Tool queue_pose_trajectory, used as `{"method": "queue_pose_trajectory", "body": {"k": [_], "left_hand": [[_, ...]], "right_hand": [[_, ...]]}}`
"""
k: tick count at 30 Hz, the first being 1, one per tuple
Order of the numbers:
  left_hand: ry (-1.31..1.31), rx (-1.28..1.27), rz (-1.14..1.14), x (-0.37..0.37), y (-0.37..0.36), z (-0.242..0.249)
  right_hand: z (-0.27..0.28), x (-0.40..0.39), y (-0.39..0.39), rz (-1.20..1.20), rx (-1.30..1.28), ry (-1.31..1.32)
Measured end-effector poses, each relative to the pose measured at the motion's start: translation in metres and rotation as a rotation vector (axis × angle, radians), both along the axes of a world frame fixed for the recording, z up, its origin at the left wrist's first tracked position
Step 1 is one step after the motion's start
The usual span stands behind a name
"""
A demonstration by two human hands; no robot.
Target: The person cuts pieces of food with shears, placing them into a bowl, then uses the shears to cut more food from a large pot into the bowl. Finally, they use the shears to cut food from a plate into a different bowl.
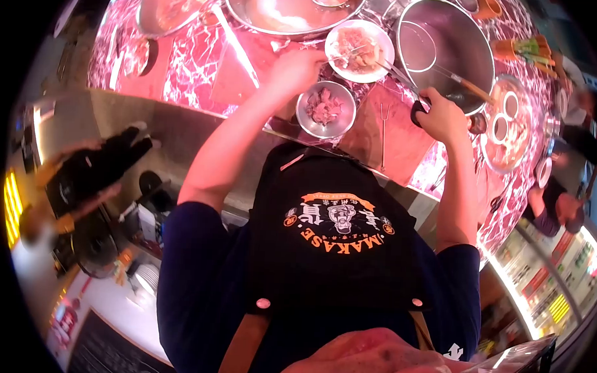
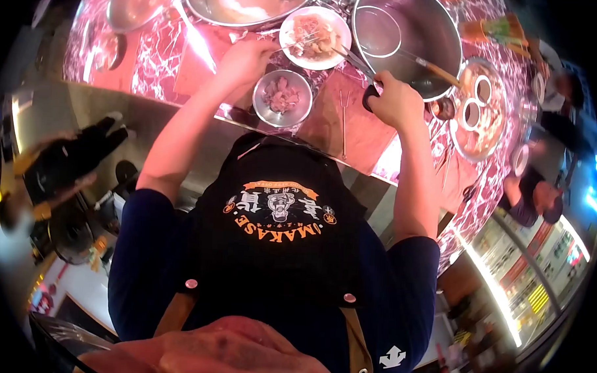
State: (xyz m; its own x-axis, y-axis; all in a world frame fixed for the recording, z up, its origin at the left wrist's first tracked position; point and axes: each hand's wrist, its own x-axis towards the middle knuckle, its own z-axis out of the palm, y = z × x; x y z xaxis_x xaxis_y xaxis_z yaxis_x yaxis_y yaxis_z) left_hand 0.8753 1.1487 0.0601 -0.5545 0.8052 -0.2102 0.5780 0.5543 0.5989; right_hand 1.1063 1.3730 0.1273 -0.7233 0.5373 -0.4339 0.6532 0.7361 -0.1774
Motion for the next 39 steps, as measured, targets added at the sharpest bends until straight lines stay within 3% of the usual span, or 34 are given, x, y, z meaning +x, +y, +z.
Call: {"method": "queue_pose_trajectory", "body": {"k": [5,7,9,11,13,25,33,39], "left_hand": [[0.182,-0.290,-0.474,-0.025,0.061,0.009],[0.161,-0.241,-0.508,-0.031,0.066,0.009],[0.094,-0.347,-0.516,-0.037,0.075,-0.008],[0.040,-0.286,-0.503,-0.043,0.065,-0.050],[-0.162,0.080,-0.335,-0.051,0.048,-0.075],[-0.391,0.227,-0.209,-0.037,0.016,-0.082],[-0.440,0.199,-0.212,-0.047,0.023,-0.090],[-0.415,0.196,-0.075,-0.056,0.022,-0.080]], "right_hand": [[-0.008,-0.028,-0.033,-0.144,-0.021,-0.086],[-0.024,-0.033,-0.045,-0.188,0.032,-0.059],[-0.035,-0.036,-0.057,-0.223,0.054,-0.045],[-0.039,-0.033,-0.069,-0.320,0.052,-0.133],[-0.042,-0.009,-0.093,-0.324,0.155,-0.058],[-0.023,-0.002,-0.111,-0.177,0.340,0.050],[-0.012,-0.013,-0.105,-0.260,0.312,0.030],[-0.008,-0.010,-0.110,-0.336,0.164,-0.021]]}}
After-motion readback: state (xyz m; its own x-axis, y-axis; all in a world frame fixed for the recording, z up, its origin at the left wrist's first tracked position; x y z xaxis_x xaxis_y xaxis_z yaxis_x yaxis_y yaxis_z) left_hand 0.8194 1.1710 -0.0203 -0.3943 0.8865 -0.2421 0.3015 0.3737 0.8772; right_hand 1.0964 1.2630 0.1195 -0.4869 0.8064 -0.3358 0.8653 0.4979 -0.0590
